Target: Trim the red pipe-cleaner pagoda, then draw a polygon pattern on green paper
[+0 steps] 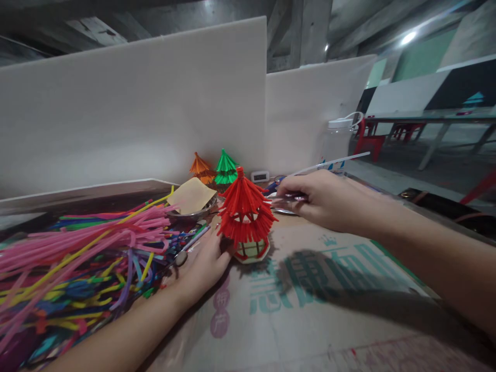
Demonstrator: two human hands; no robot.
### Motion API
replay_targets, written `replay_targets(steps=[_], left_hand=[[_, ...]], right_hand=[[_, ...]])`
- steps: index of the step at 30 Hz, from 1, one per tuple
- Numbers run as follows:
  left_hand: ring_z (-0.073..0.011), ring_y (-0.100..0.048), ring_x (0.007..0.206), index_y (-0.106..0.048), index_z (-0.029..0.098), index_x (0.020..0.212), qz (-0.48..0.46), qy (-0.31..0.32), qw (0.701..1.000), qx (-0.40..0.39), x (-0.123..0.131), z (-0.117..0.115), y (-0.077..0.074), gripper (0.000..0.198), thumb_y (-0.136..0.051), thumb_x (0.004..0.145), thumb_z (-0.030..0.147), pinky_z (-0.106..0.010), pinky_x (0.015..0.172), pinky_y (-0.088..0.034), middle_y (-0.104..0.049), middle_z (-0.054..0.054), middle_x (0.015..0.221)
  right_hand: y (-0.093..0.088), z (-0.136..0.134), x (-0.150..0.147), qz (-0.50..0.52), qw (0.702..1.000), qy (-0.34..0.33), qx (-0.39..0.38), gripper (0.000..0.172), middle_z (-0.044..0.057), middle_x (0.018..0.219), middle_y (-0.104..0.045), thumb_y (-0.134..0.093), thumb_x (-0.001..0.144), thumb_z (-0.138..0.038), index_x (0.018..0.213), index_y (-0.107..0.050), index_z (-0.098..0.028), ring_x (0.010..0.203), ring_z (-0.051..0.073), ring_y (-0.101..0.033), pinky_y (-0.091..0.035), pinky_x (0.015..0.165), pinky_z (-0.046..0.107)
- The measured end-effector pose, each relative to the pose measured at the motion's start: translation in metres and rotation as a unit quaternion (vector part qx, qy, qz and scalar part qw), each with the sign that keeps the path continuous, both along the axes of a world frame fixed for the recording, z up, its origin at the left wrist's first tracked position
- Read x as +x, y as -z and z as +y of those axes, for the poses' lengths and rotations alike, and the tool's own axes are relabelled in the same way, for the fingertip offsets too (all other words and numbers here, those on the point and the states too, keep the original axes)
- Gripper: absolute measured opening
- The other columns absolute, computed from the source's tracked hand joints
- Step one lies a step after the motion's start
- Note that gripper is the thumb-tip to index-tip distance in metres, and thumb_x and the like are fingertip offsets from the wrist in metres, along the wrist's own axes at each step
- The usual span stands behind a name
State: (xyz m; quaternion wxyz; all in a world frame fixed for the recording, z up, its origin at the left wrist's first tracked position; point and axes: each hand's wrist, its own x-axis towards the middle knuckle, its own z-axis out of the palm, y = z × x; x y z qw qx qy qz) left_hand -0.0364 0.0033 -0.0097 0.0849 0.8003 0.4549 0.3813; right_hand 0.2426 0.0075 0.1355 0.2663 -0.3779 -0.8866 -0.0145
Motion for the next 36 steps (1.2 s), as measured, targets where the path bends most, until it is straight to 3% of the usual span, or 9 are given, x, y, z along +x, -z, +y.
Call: replay_targets(steps=[8,13,18,22,25,28,31,33,36], left_hand=[[-0.0298,-0.065,0.119,-0.060,0.019,0.125,0.013,-0.008,1.000,0.026,0.007,-0.009,0.001,0.031,-0.062,0.098,0.034,-0.049,0.102,-0.054,-0.069,-0.013,0.126],[-0.0255,-0.067,0.109,-0.066,0.017,0.122,0.050,-0.009,0.998,0.040,0.007,-0.011,-0.002,0.032,-0.067,0.101,0.042,-0.048,0.095,-0.058,-0.068,-0.009,0.123],[-0.0258,-0.068,0.111,-0.065,0.018,0.126,0.057,-0.037,0.997,0.037,0.009,-0.010,-0.005,0.034,-0.068,0.101,0.040,-0.048,0.095,-0.059,-0.067,-0.010,0.127],[-0.0281,-0.066,0.116,-0.062,0.018,0.134,0.040,-0.105,0.993,0.016,0.009,-0.005,0.001,0.041,-0.069,0.100,0.040,-0.051,0.097,-0.059,-0.064,-0.012,0.135],[-0.0257,-0.068,0.110,-0.063,0.018,0.132,0.054,-0.130,0.990,-0.020,0.010,-0.001,0.005,0.038,-0.067,0.101,0.040,-0.047,0.092,-0.061,-0.066,-0.011,0.132],[-0.0279,-0.066,0.117,-0.063,0.019,0.132,0.084,-0.119,0.989,-0.027,0.011,-0.001,0.005,0.039,-0.068,0.101,0.041,-0.051,0.098,-0.058,-0.064,-0.012,0.135],[-0.0286,-0.065,0.120,-0.063,0.019,0.133,0.104,-0.103,0.989,-0.028,0.014,-0.004,0.001,0.039,-0.068,0.101,0.041,-0.052,0.101,-0.057,-0.063,-0.012,0.137],[-0.0282,-0.065,0.119,-0.063,0.019,0.133,0.108,-0.096,0.989,-0.027,0.014,-0.006,-0.003,0.038,-0.068,0.101,0.040,-0.052,0.100,-0.057,-0.063,-0.012,0.137],[-0.0258,-0.066,0.116,-0.064,0.022,0.132,0.103,-0.076,0.992,-0.019,0.009,-0.008,-0.005,0.034,-0.065,0.103,0.039,-0.048,0.098,-0.059,-0.063,-0.012,0.138]], right_hand=[[-0.008,0.007,-0.008,0.181,0.982,-0.038,0.021,0.042,0.007,0.086,-0.075,-0.050,0.100,-0.038,0.129,-0.072,-0.017,0.074,0.019,-0.067,-0.046,0.063,0.029],[-0.013,0.022,-0.025,0.142,0.984,-0.083,-0.071,0.038,0.006,0.083,-0.074,-0.059,0.095,-0.045,0.110,-0.077,-0.015,0.073,0.019,-0.064,-0.046,0.064,0.029],[-0.019,0.020,-0.043,0.129,0.988,-0.060,-0.054,0.023,0.004,0.078,-0.073,-0.061,0.092,-0.033,0.097,-0.075,-0.016,0.069,0.016,-0.061,-0.044,0.062,0.027],[-0.049,0.002,-0.050,0.198,0.980,-0.034,0.007,0.011,0.003,0.071,-0.068,-0.067,0.087,-0.024,0.086,-0.071,-0.014,0.065,0.014,-0.057,-0.043,0.063,0.030],[-0.084,-0.022,-0.069,0.286,0.954,-0.017,0.085,0.018,-0.002,0.063,-0.055,-0.064,0.094,-0.032,0.088,-0.069,-0.016,0.058,0.010,-0.047,-0.037,0.058,0.034],[-0.115,-0.054,-0.116,0.342,0.924,-0.110,0.131,0.026,-0.002,0.076,-0.052,-0.065,0.097,-0.044,0.096,-0.070,-0.019,0.064,0.009,-0.052,-0.039,0.059,0.033],[-0.130,-0.093,-0.190,0.288,0.919,-0.249,0.099,0.019,-0.006,0.068,-0.048,-0.061,0.101,-0.032,0.093,-0.070,-0.018,0.057,0.005,-0.049,-0.036,0.052,0.021],[-0.132,-0.116,-0.249,0.294,0.900,-0.319,0.044,0.018,-0.010,0.064,-0.046,-0.058,0.103,-0.025,0.093,-0.067,-0.014,0.053,0.002,-0.041,-0.034,0.051,0.013],[-0.122,-0.140,-0.338,0.192,0.908,-0.372,-0.014,0.018,-0.011,0.071,-0.053,-0.054,0.104,-0.019,0.092,-0.064,-0.012,0.069,0.000,-0.050,-0.037,0.061,0.005]])
